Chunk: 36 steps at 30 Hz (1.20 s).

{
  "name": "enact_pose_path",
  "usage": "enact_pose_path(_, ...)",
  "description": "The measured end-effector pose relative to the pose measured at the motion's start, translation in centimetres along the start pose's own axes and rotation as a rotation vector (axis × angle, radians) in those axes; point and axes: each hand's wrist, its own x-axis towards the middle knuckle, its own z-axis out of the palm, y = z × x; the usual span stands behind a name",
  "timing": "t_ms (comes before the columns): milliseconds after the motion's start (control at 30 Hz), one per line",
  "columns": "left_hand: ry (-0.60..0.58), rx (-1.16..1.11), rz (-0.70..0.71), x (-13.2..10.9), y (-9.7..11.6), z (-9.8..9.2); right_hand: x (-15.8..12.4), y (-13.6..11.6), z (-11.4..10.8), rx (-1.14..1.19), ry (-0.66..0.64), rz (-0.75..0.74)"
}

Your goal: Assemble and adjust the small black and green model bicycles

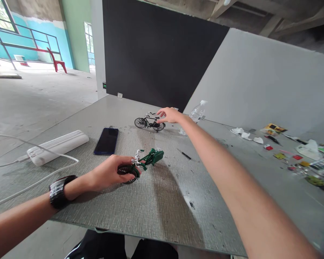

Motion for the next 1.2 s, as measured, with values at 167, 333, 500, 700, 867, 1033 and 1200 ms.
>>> enact_pose_path(167,-0.012,0.011,0.003,0.1,0.0,0.0,-1.3,2.0,0.1,0.022,-0.097,0.03)
enact_pose_path(333,-0.006,0.006,-0.012,0.2,-0.1,0.0,-1.4,2.5,1.5,-0.004,-0.099,0.033)
enact_pose_path(500,0.008,0.022,0.001,0.1,-0.3,0.0,-1.0,2.6,1.9,-0.043,-0.06,0.007)
enact_pose_path(700,0.005,0.017,0.01,0.0,-0.4,-0.1,-0.8,3.0,2.1,-0.055,-0.038,-0.003)
enact_pose_path(867,-0.001,0.027,0.011,0.0,-0.3,-0.1,-0.6,3.4,2.4,-0.064,-0.023,-0.01)
enact_pose_path(1033,0.004,0.022,0.007,0.0,-0.1,0.0,-0.6,3.3,2.3,-0.077,-0.028,-0.004)
enact_pose_path(1200,0.003,0.032,0.002,0.0,0.0,-0.1,-0.7,3.0,2.1,-0.068,-0.053,0.007)
